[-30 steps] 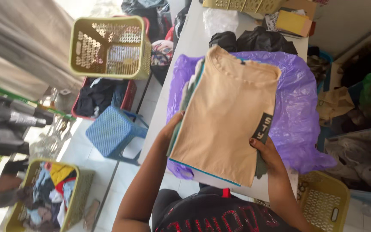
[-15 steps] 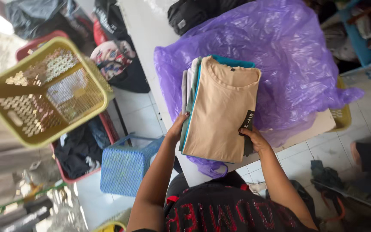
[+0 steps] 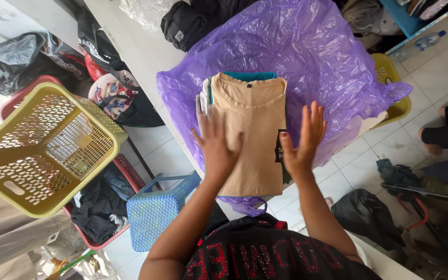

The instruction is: The person gathers bubble wrap from a storage area and places it into a purple plastic bag. They then fold a black tote bag and place it inside the purple bag. Finally, they pick up a stack of folded clothes and place them into the purple bag.

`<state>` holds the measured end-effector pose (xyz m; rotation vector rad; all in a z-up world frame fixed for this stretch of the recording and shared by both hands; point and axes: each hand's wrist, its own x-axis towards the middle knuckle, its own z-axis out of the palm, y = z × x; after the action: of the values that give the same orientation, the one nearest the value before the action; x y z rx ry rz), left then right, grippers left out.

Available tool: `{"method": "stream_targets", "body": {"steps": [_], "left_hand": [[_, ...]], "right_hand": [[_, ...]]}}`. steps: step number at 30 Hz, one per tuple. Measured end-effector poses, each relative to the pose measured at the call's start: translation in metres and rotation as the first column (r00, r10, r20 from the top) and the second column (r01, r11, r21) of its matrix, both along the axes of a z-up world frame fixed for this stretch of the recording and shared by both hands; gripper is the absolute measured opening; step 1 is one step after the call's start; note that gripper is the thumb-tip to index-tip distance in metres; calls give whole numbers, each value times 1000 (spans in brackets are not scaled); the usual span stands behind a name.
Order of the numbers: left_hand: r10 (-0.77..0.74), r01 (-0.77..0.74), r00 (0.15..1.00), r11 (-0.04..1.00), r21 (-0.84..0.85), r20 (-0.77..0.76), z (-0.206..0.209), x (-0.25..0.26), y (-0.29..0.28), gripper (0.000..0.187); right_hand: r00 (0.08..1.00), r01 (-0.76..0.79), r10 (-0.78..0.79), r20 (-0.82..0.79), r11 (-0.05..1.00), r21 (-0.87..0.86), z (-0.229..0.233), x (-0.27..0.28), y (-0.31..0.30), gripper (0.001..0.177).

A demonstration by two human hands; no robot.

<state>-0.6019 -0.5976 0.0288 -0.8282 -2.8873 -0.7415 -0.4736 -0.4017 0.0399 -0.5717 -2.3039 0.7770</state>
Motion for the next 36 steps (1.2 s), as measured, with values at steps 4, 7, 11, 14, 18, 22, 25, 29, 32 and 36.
{"method": "stream_targets", "body": {"steps": [4,7,11,14,18,22,25,29,32,36], "left_hand": [[-106,99,989,993,-67,-101,23,-12,36,72],[-142,140,989,989,49,48,11,-42,36,75],[-272,268,959,962,62,84,-3,-71,46,74],[-360,352,926,932,89,114,3,-93,50,73],[-442,307,845,862,402,301,11,-123,41,82],[-211,92,970,772,629,118,-41,-229,30,70],[178,-351,935,573,741,306,-105,-376,38,84],[275,-597,802,326,733,530,-190,-503,53,94],[183,-645,764,215,733,619,-221,-528,65,67],[102,-617,787,149,773,608,-190,-482,55,22]], "right_hand": [[970,-49,-2,243,978,202,-8,-64,-31,73],[953,-89,39,299,984,156,-29,-90,-28,71],[947,-6,-36,319,992,129,-43,-93,-24,69],[953,57,-88,291,992,112,-44,-106,-26,68],[965,42,-61,257,996,79,-41,-116,-26,68],[956,25,-30,292,999,23,-16,-109,-24,70],[938,116,-144,314,988,106,13,-130,-17,64],[986,68,-88,142,988,139,52,-179,-2,51],[994,-50,54,97,998,-46,60,-237,-17,48],[923,-332,345,173,938,-103,73,-309,-50,57]]}}
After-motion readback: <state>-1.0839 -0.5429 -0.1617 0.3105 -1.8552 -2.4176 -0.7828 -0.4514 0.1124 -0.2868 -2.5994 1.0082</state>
